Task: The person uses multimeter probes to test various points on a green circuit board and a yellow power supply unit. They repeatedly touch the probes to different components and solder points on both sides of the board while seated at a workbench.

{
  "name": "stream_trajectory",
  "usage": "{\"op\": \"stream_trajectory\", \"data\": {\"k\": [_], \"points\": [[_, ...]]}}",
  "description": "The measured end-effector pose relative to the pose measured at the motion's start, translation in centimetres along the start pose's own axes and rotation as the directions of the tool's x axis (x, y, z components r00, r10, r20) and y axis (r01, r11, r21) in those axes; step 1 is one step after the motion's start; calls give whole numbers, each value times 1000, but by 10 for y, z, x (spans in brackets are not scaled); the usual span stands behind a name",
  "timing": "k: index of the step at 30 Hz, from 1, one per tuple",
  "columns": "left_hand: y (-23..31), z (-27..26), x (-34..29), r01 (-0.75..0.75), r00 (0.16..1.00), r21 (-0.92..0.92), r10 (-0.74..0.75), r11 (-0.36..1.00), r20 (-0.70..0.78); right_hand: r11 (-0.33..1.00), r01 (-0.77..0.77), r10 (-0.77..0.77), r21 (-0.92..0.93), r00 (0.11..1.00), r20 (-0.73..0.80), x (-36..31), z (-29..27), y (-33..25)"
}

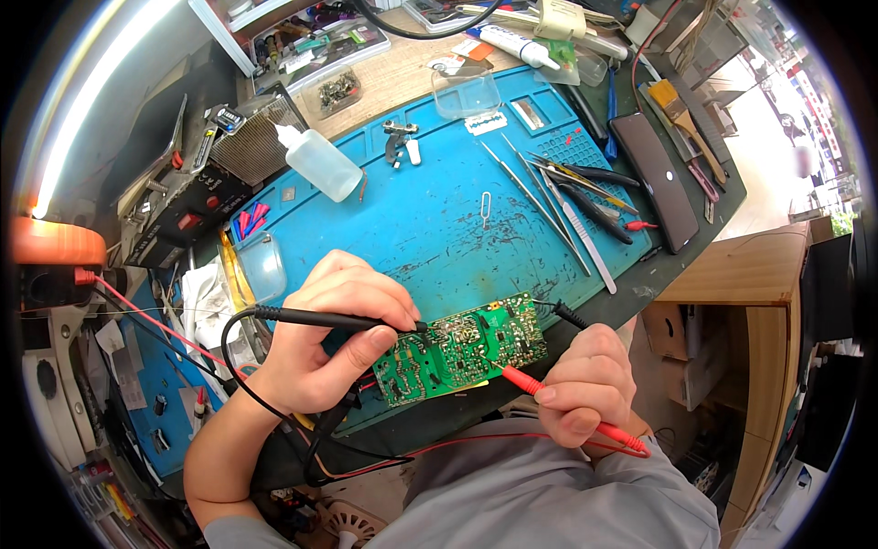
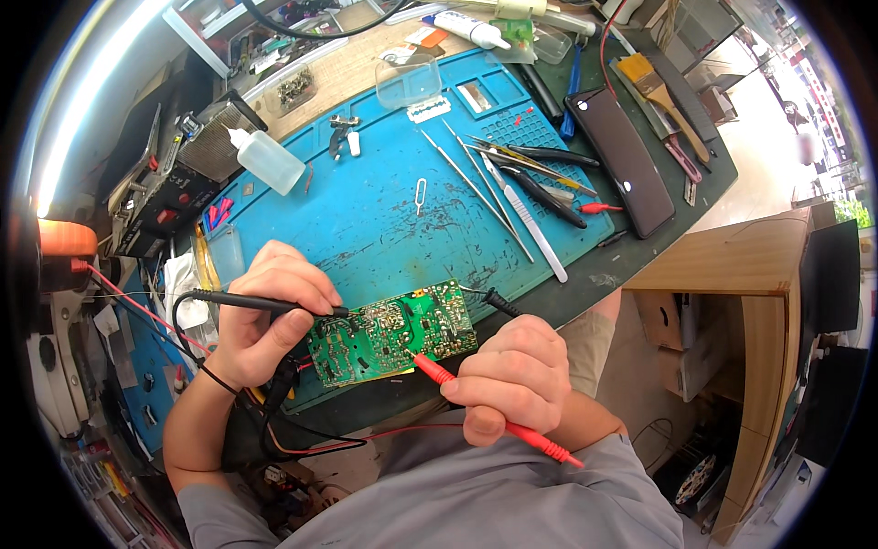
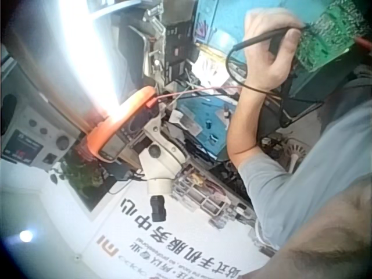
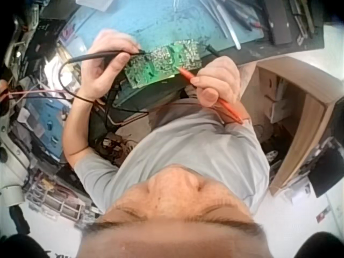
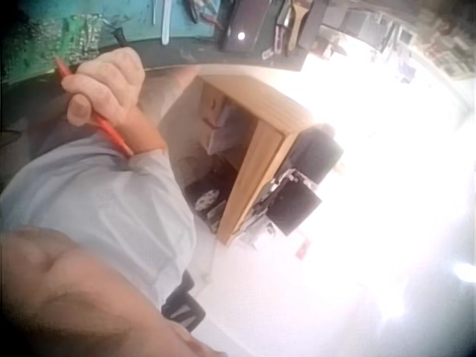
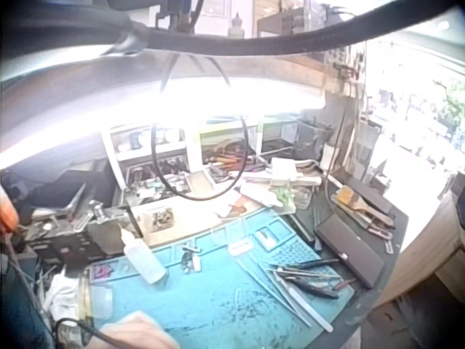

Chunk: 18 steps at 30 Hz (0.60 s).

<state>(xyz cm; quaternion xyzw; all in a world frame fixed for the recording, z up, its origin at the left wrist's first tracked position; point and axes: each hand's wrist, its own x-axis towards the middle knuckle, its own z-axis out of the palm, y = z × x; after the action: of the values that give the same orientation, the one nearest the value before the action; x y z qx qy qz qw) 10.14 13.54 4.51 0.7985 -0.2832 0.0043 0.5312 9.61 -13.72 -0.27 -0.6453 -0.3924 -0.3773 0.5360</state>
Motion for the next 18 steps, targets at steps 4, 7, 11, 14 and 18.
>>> {"op": "stream_trajectory", "data": {"k": [4, 7, 11, 14, 18], "points": [[1, -2, 2, 0, 1000, -11, 0, 1000, 11, 1000, -13, 13, -7, 1000, 8, 1, 0, -1], [2, -3, 1, 6, 1000, -12, -5, 1000, 16, 1000, -16, 17, -13, 1000, 13, 1, 0, -1], [2, -2, 1, 3, 1000, -11, -3, 1000, 10, 1000, -11, 11, -14, 1000, 14, 2, 0, 0], [2, -2, 2, -1, 1000, -8, 1, 1000, 9, 1000, -3, 3, -20, 1000, 9, 1, 1, 0], [2, -2, 1, -1, 1000, -6, 1, 1000, 7, 1000, -8, 8, -19, 1000, 18, 1, 0, 0]]}}
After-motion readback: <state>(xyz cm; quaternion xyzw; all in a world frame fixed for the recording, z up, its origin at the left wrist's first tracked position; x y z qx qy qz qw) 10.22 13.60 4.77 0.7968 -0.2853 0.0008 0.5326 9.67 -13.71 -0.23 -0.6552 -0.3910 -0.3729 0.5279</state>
